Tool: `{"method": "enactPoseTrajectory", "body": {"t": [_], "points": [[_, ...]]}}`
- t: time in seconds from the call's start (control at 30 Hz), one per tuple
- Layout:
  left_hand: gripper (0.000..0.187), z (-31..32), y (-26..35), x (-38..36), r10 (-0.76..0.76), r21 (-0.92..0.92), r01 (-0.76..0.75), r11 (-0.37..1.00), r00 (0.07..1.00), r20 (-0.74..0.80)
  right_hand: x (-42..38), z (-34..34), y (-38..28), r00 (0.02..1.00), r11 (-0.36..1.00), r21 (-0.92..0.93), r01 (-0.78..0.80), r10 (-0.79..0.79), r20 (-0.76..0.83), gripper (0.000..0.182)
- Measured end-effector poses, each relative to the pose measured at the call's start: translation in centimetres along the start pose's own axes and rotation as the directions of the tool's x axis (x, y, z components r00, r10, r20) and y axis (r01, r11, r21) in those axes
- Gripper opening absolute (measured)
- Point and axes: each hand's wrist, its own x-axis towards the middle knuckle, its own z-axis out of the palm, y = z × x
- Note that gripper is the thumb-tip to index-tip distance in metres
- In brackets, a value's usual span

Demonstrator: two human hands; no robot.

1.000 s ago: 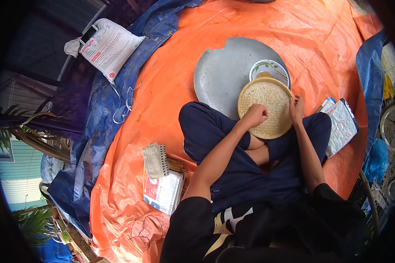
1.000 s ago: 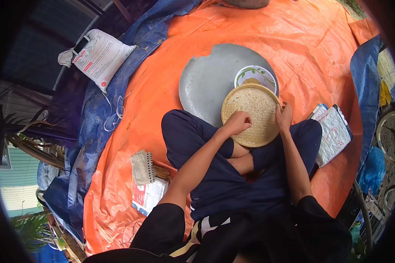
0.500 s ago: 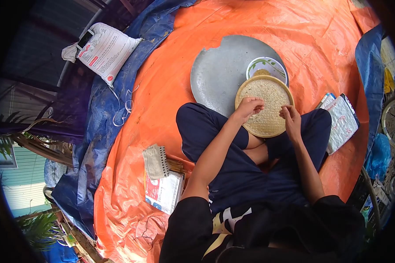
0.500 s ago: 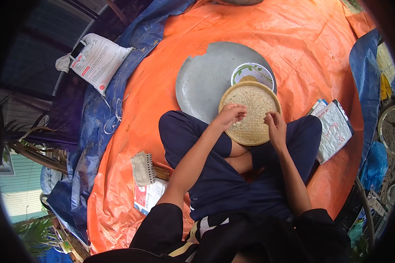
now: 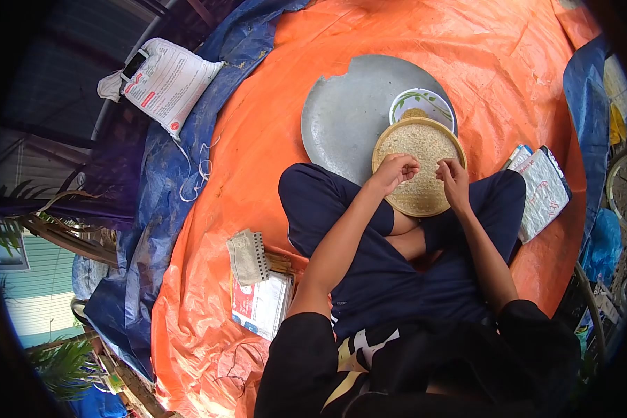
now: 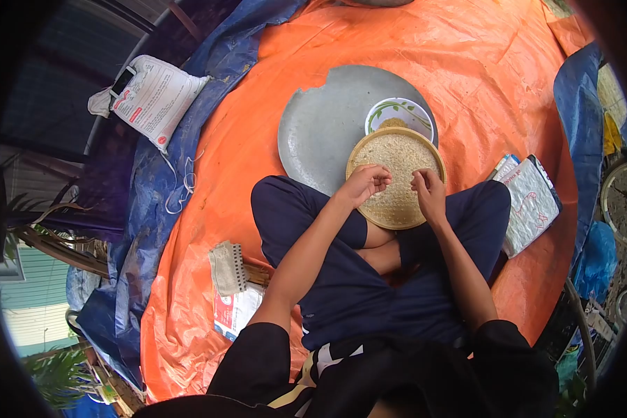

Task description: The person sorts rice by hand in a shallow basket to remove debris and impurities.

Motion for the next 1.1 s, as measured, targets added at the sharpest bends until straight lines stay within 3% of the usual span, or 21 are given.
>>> {"method": "enactPoseTrajectory", "body": {"t": [0.8, 0.9, 1.0, 1.1], "points": [[0.013, -0.1, -0.7, 0.3, -0.011, 0.126, 0.019, 0.992, 0.998, -0.065, -0.2, 0.3, 0.8, 0.995, 0.999, -0.004, -0.051, 0.051, 0.082, 0.022], [0.015, 0.1, -0.5, 0.2, -0.015, 0.124, 0.024, 0.992, 0.997, -0.078, 0.1, -0.2, 0.4, 0.999, 0.991, -0.132, 0.037, -0.041, -0.029, 0.023], [0.017, 0.3, -0.3, 0.0, -0.014, 0.108, 0.022, 0.994, 0.997, -0.074, 0.6, -1.4, 0.0, 0.981, 0.948, -0.319, 0.018, -0.078, -0.178, 0.027], [0.02, 0.5, -0.1, -0.1, -0.018, 0.103, 0.024, 0.994, 0.998, -0.061, 1.1, -2.4, 0.4, 0.926, 0.772, -0.635, -0.006, -0.235, -0.294, 0.041]]}}
